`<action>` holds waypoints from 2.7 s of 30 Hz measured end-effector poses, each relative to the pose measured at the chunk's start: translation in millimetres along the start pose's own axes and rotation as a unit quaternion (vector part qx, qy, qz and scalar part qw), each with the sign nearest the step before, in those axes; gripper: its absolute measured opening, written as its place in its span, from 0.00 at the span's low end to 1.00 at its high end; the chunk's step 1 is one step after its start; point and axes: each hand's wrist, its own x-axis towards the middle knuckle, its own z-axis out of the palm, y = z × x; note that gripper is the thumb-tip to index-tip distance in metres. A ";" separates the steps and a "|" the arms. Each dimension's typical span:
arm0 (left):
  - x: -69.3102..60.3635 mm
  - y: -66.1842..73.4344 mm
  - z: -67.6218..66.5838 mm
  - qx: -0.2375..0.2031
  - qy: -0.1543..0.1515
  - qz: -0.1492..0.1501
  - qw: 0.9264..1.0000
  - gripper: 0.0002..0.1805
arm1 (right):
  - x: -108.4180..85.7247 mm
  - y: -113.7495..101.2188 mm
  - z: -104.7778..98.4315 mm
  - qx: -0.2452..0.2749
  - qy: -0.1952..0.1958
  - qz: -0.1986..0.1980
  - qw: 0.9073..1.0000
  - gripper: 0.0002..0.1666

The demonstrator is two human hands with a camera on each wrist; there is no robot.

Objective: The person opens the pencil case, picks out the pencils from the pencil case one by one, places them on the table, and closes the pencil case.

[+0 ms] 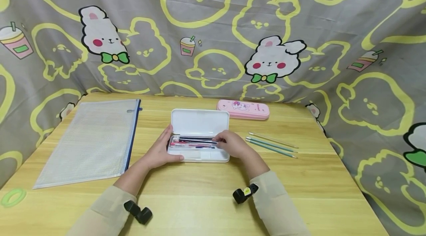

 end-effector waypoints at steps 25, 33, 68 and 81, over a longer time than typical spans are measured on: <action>-1.5 4.2 -0.7 0.001 -0.001 -0.001 1.000 0.72 | -93.5 76.1 -70.7 -0.027 0.114 0.022 0.993 0.12; -0.9 3.1 -0.5 0.004 -0.001 -0.002 1.000 0.73 | -121.0 106.1 -77.0 -0.043 0.119 0.063 0.990 0.12; -0.5 2.7 0.5 0.009 0.003 0.003 1.000 0.72 | -135.9 142.5 -75.0 -0.067 0.117 0.118 0.984 0.11; 0.7 1.3 0.7 0.007 0.003 0.004 1.000 0.72 | -122.2 116.5 -74.8 -0.050 0.121 0.098 0.987 0.15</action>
